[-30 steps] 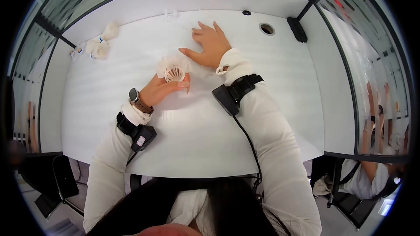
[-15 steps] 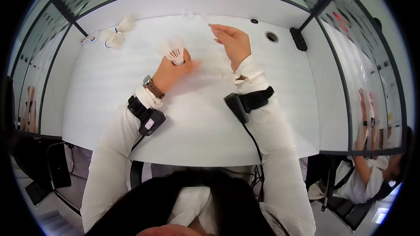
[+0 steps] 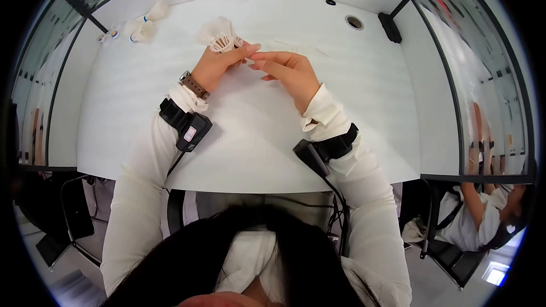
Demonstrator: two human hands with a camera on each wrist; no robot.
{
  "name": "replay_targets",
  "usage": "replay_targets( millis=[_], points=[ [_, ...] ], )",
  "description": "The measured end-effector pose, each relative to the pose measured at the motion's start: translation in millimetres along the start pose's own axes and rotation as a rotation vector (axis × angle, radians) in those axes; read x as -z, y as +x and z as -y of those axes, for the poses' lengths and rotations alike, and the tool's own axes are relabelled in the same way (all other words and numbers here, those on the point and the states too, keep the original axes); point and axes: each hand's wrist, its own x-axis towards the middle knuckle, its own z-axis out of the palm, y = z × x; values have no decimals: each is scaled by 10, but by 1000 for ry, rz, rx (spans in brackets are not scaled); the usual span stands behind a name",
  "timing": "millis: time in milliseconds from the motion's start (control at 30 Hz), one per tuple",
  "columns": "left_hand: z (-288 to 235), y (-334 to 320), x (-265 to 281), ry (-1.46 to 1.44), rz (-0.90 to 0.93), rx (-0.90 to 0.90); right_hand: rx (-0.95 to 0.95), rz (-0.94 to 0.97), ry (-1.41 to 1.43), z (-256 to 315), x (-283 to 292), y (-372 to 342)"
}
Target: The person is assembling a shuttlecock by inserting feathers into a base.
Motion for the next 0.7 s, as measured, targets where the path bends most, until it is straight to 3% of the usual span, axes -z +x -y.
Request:
replay_targets(
  millis=[300,400,533,700],
  points=[
    [60,38,4,25,21,27,-30,-83,-18,-3,53,-108],
    [71,48,28,-5,49,35,61,-65,-118,-100,68,-75],
    [62,42,4,59,68,56,174,-180,-179,-184,10,-49],
    [62,24,-24,45,54,67,3,-63,-259,-181,89,-41]
  ],
)
